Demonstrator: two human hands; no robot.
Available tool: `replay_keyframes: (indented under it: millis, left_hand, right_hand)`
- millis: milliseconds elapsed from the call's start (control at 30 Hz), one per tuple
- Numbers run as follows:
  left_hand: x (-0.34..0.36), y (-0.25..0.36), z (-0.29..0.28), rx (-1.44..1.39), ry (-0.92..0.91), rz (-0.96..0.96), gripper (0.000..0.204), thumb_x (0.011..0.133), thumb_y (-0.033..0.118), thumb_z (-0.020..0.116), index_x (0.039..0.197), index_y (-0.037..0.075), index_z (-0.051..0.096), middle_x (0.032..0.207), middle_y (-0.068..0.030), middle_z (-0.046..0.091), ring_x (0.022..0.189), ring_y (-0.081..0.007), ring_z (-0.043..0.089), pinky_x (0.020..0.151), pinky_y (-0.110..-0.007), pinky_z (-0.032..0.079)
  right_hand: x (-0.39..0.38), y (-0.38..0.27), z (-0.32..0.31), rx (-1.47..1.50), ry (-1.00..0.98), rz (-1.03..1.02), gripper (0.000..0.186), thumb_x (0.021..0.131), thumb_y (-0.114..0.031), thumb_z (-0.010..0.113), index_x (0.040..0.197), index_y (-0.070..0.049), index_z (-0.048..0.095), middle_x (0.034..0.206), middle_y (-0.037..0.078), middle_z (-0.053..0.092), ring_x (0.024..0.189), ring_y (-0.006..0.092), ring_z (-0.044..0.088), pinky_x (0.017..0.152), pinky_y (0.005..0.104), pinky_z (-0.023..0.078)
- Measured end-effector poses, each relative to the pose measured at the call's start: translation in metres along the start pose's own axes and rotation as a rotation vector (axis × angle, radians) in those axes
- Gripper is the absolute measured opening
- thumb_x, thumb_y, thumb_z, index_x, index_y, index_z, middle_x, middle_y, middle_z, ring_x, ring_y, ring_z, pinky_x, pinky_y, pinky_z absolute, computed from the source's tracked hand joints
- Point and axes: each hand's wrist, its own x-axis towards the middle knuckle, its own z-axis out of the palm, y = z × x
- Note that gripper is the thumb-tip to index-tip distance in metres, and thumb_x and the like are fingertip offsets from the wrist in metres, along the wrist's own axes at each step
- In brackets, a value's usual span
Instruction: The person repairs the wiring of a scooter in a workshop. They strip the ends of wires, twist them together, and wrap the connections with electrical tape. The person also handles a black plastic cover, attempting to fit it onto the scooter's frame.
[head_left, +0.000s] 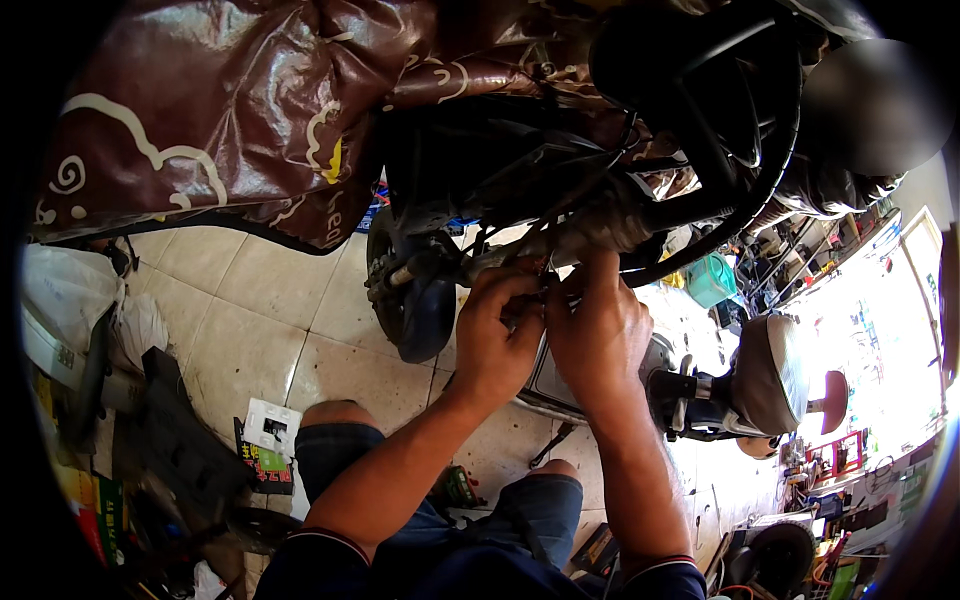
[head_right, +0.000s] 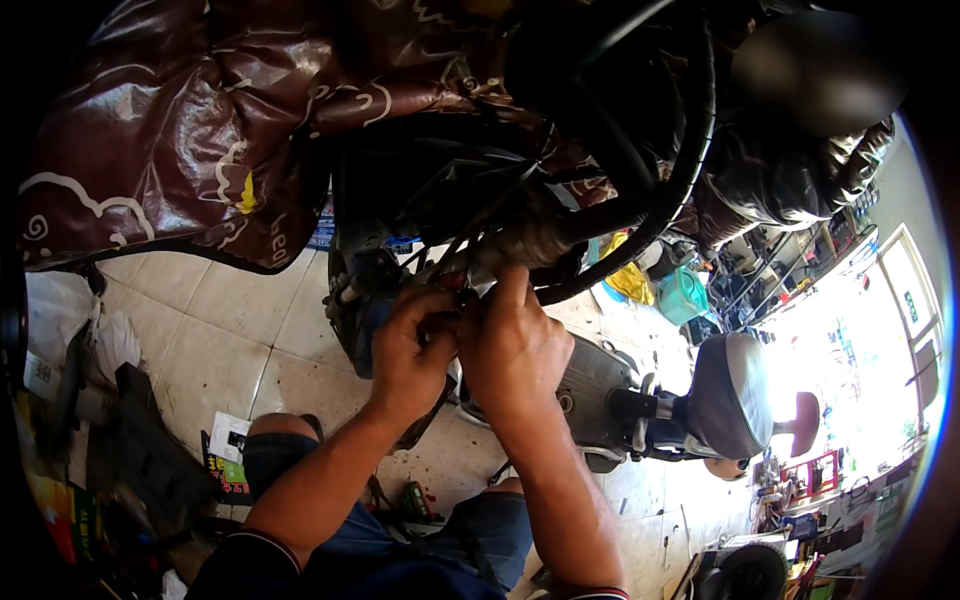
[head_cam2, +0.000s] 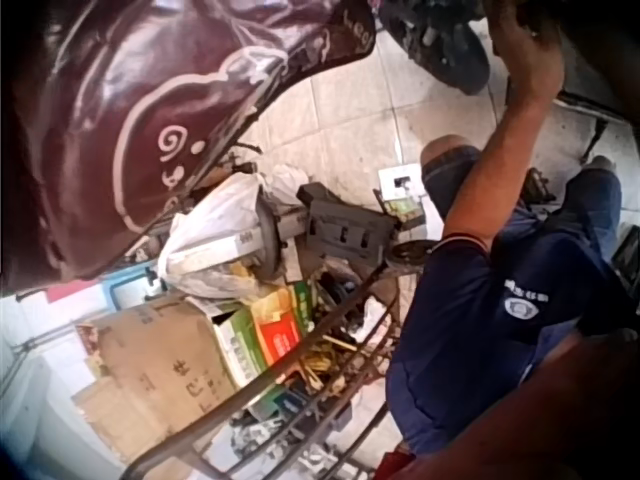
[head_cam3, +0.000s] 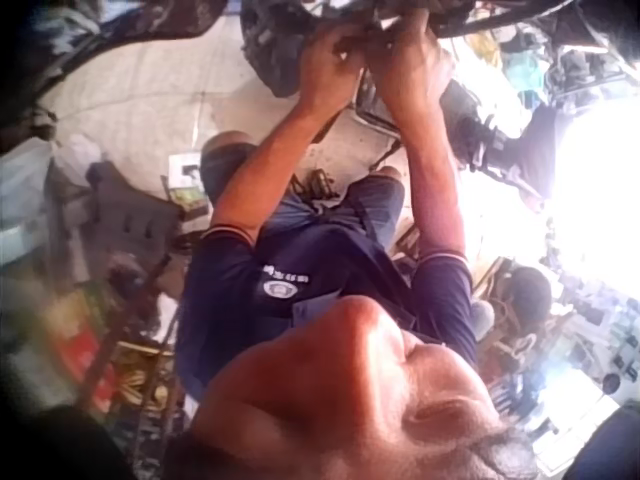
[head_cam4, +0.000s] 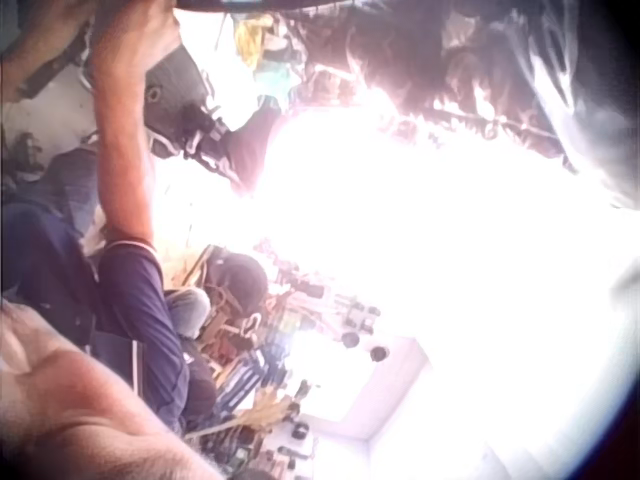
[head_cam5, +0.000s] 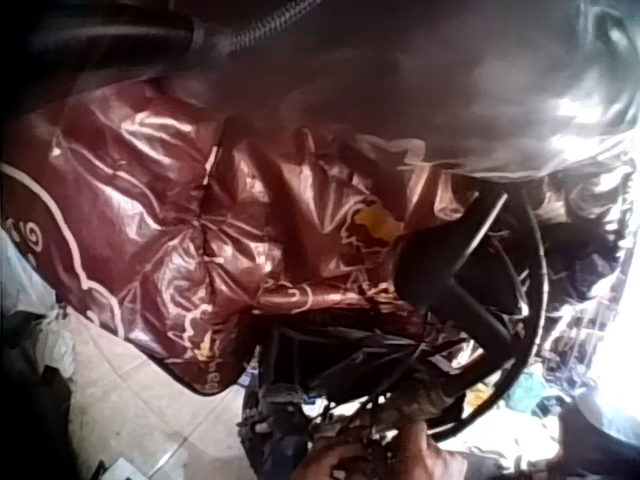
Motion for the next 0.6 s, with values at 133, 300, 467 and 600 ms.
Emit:
replay_keyframes:
  millis: [133,300,467,600]
  left_hand:
    - [0.001,0.002,-0.001,0.026,0.009,0.003,0.03,0.085,-0.012,0.058,0.112,-0.003,0.067,0.118,-0.0112,0.068,0.091,-0.0164,0.071,0.076,-0.028,0.057]
    - [0.0,0.004,-0.002,-0.027,0.004,-0.06,0.021,0.085,-0.011,0.061,0.105,-0.003,0.063,0.111,-0.0115,0.068,0.085,-0.0145,0.066,0.076,-0.029,0.054]
    - [0.001,0.008,-0.007,0.24,0.001,0.311,0.018,0.088,-0.009,0.061,0.104,-0.002,0.063,0.107,-0.0139,0.062,0.093,-0.0231,0.062,0.08,-0.034,0.052]
    - [-0.001,0.009,-0.006,0.377,-0.091,0.366,0.021,0.089,-0.007,0.062,0.109,-0.003,0.067,0.106,-0.0156,0.057,0.097,-0.0305,0.061,0.082,-0.037,0.051]
  right_hand:
    - [-0.001,-0.005,0.002,0.013,0.011,0.022,0.04,0.083,-0.011,0.072,0.118,-0.006,0.053,0.086,0.016,0.071,0.067,0.0386,0.071,0.058,0.0508,0.053]
    - [-0.013,-0.001,0.005,0.064,0.1,-0.004,0.03,0.088,-0.005,0.068,0.114,-0.005,0.054,0.079,0.015,0.07,0.069,0.0386,0.07,0.062,0.0494,0.053]
    - [-0.016,0.007,0.011,0.115,0.152,-0.053,0.027,0.09,-0.011,0.069,0.109,-0.004,0.051,0.08,0.017,0.068,0.064,0.0419,0.066,0.056,0.0521,0.05]
    - [-0.017,0.008,0.009,0.173,0.153,-0.013,0.025,0.09,-0.011,0.071,0.1,-0.005,0.049,0.072,0.016,0.066,0.06,0.0411,0.066,0.053,0.0505,0.05]
